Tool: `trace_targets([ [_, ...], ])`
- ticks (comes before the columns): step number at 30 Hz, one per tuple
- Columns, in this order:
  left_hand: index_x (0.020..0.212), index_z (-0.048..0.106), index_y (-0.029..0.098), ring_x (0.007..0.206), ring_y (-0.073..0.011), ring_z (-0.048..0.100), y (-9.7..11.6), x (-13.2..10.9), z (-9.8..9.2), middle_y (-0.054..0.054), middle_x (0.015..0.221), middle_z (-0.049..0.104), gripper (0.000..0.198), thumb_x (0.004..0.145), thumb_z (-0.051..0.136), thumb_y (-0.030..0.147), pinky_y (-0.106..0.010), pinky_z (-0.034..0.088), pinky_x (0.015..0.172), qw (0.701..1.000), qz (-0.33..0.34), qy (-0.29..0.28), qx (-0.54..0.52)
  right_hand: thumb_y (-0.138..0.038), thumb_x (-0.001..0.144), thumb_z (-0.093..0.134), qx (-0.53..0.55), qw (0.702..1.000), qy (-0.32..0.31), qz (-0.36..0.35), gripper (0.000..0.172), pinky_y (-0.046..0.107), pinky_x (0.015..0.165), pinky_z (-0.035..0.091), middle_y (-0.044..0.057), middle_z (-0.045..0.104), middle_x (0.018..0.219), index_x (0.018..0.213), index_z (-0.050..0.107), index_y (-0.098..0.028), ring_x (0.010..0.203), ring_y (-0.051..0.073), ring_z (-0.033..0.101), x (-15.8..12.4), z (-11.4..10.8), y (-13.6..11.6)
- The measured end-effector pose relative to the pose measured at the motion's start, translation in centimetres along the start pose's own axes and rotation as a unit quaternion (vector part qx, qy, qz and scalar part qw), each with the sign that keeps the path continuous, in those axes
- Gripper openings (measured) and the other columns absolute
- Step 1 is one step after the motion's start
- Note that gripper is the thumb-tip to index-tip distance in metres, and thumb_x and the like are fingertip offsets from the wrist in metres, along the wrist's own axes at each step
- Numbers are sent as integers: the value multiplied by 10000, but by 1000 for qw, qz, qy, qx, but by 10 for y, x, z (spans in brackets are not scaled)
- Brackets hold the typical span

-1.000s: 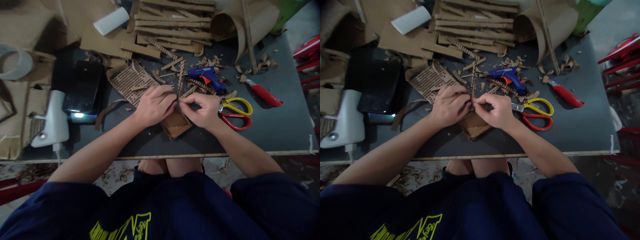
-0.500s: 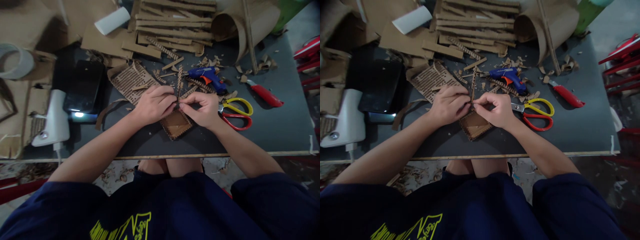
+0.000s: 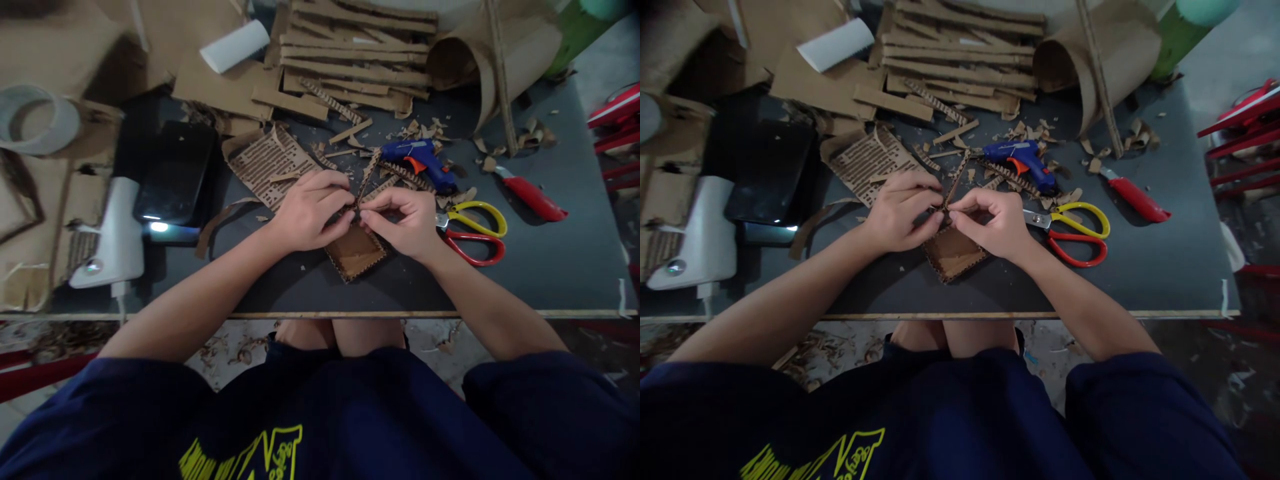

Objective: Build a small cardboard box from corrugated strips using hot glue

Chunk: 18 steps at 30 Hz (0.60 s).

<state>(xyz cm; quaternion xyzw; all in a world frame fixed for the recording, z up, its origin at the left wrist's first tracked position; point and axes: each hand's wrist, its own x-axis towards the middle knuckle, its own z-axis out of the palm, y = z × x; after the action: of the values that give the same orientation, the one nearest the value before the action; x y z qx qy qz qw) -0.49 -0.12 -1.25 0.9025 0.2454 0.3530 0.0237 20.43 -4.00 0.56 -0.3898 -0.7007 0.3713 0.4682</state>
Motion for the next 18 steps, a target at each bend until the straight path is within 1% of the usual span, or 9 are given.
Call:
trace_targets([
  [2,992,622,203,1057,-265,660,-1,-1,0,-84,1016,695,280,902,540,455,-424,511,874,1000,-27,-14,-1,-204,817,736,-59,998,6,-37,64,184,564,564,-2,777,764,864,772,-179,610,97,703,0,0,-1],
  [4,986,621,198,1048,-267,657,-3,-2,2,-85,1002,692,332,894,568,513,-422,503,876,999,-37,-8,-1,-207,829,728,-96,993,7,-61,79,197,579,566,1,788,810,885,780,-188,617,97,704,1,0,-1],
  [6,981,616,189,1025,-248,663,-4,-2,4,-85,986,695,299,925,564,478,-394,504,859,999,-29,13,6,-210,844,711,-109,992,13,-63,91,208,574,565,-1,786,814,901,779,-193,602,98,699,1,0,0],
  [9,975,611,177,1003,-236,672,-2,0,4,-89,958,701,257,942,575,428,-360,506,824,999,-9,38,13,-200,847,698,-112,990,60,-57,100,216,558,562,-5,772,777,918,769,-198,570,98,685,-1,2,2],
  [11,1073,595,173,1010,-243,676,2,2,3,-80,929,710,322,904,634,445,-359,508,841,999,-9,44,-14,-186,842,698,-100,988,102,-63,114,222,566,571,-8,766,774,934,761,-212,573,101,685,-3,2,4],
  [12,1172,562,171,1017,-242,677,3,3,2,-73,929,717,414,883,662,451,-359,509,864,998,-13,43,-40,-183,841,700,-92,986,122,-69,118,225,569,575,-10,763,771,937,757,-221,578,103,686,-3,3,4],
  [14,1382,415,172,1056,-236,674,6,4,0,-71,991,732,653,860,688,453,-359,502,922,994,-29,29,-99,-188,840,703,-74,981,158,-80,118,228,558,573,-17,748,742,938,749,-234,579,108,683,-4,3,7],
  [16,1478,293,181,1107,-241,663,6,5,-2,-84,1098,727,806,843,697,469,-369,486,967,988,-42,-10,-146,-200,844,702,-62,978,180,-88,109,223,528,553,-24,727,708,937,742,-240,560,104,669,-3,3,9],
  [18,1474,323,192,1150,-269,645,2,4,-4,-98,1169,713,840,807,713,521,-401,459,1003,983,-55,-58,-166,-209,850,696,-62,977,182,-88,101,219,507,534,-29,714,696,937,736,-238,532,95,647,-2,3,10],
])
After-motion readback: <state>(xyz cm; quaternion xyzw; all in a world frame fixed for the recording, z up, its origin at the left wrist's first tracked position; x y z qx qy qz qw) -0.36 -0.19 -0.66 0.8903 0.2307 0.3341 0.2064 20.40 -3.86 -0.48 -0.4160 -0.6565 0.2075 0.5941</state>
